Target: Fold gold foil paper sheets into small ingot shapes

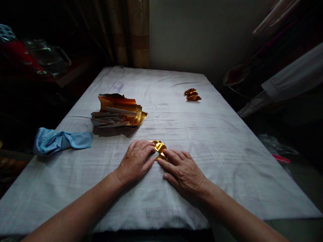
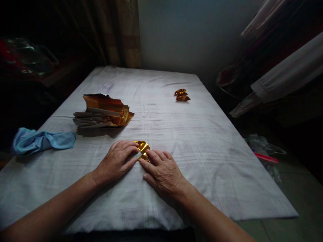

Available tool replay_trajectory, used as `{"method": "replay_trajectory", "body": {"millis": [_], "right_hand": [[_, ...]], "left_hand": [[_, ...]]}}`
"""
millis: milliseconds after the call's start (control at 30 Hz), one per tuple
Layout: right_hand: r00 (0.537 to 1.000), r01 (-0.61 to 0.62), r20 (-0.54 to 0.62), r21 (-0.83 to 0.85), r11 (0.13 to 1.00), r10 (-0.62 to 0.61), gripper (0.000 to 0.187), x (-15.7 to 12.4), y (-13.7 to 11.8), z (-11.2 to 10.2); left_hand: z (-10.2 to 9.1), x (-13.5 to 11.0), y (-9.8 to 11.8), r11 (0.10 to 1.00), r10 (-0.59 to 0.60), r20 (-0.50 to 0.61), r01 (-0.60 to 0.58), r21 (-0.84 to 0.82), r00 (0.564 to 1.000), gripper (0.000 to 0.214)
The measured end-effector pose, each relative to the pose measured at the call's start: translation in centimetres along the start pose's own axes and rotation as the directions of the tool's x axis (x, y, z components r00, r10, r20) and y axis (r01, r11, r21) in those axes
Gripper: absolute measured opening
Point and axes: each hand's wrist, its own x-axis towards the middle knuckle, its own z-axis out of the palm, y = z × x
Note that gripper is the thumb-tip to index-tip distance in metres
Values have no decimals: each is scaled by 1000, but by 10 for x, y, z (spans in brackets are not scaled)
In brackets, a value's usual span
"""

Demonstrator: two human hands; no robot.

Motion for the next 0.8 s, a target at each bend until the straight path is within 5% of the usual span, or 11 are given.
{"method": "replay_trajectory", "body": {"millis": [433, 633, 800], "right_hand": [[999, 13, -48, 34, 999, -11, 36, -7, -1, -1], [979, -50, -197, 26, 998, 54, 44, -16, 0, 7], [983, -92, -157, -3, 996, 90, 43, -14, -2, 8]], "left_hand": [[1, 0, 1, 1000, 8, -22, -8, 3, 1000, 15], [1, 0, 2, 1000, 13, -42, -12, 18, 999, 13], [2, 0, 3, 1000, 13, -44, -12, 28, 999, 13]]}}
